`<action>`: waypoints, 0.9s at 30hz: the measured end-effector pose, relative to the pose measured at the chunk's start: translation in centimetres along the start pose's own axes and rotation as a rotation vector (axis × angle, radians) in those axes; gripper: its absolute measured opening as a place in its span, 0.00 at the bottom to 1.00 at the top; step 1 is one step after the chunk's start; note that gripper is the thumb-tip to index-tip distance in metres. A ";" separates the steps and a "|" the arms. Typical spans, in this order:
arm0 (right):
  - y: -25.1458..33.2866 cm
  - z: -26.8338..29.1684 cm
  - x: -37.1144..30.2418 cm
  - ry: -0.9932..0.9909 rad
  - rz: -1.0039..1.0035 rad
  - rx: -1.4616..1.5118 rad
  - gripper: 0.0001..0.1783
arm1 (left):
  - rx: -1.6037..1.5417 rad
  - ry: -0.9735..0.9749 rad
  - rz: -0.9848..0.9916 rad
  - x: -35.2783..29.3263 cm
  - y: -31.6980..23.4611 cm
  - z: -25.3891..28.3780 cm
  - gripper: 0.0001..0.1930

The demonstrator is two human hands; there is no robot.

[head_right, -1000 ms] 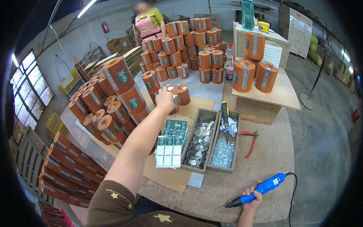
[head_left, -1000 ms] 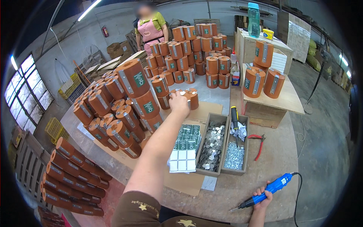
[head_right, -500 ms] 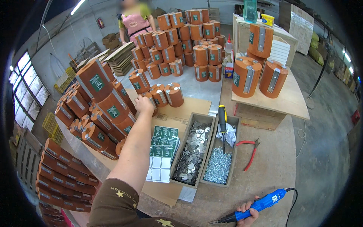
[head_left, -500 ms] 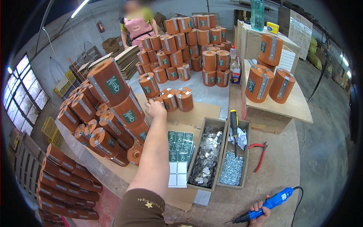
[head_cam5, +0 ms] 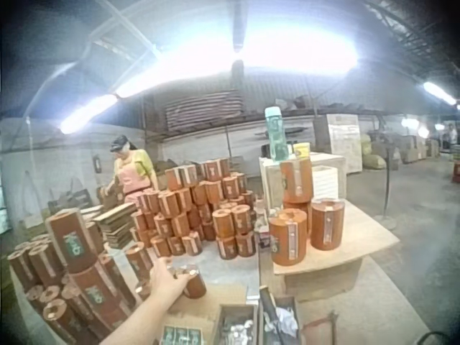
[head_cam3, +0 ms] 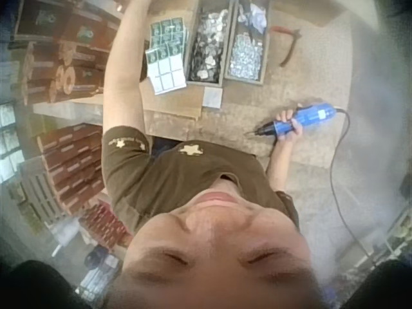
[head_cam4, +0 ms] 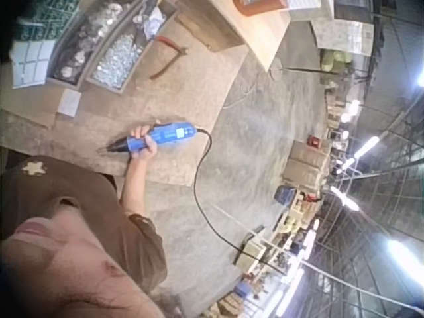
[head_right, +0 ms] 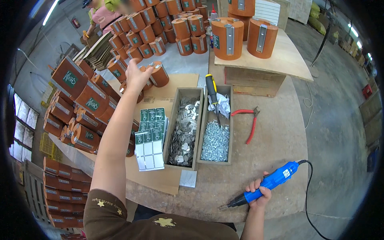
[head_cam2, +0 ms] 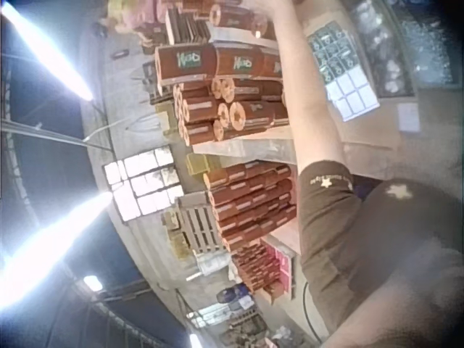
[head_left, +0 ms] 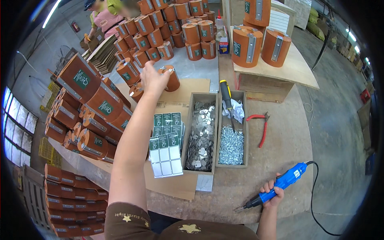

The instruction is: The recorder is assembling wooden furniture components by attaching metal brackets to wooden cylinders using an electric screwdriver.

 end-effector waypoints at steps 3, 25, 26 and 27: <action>0.1 -0.1 -0.3 -0.016 -0.010 0.003 0.32 | -0.109 0.083 -0.324 -4.0 -5.1 1.3 0.27; 0.0 1.0 -0.7 0.037 0.000 0.020 0.29 | 0.573 0.854 -0.778 -24.1 -12.1 -12.2 0.09; -0.2 0.8 -0.8 0.011 -0.008 0.018 0.29 | 0.561 0.904 -0.776 -24.4 -12.0 -11.8 0.10; -0.3 0.6 -0.8 0.019 -0.007 0.017 0.29 | 0.562 0.897 -0.774 -24.3 -11.9 -11.6 0.10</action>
Point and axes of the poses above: each hand's wrist, its own x-axis towards the middle knuckle, its own z-axis out of the back of the hand, y = z × x, the point moved 4 cm from there along x, towards the middle knuckle, and after that the axes turned 13 degrees about y, right-handed, at the moved point
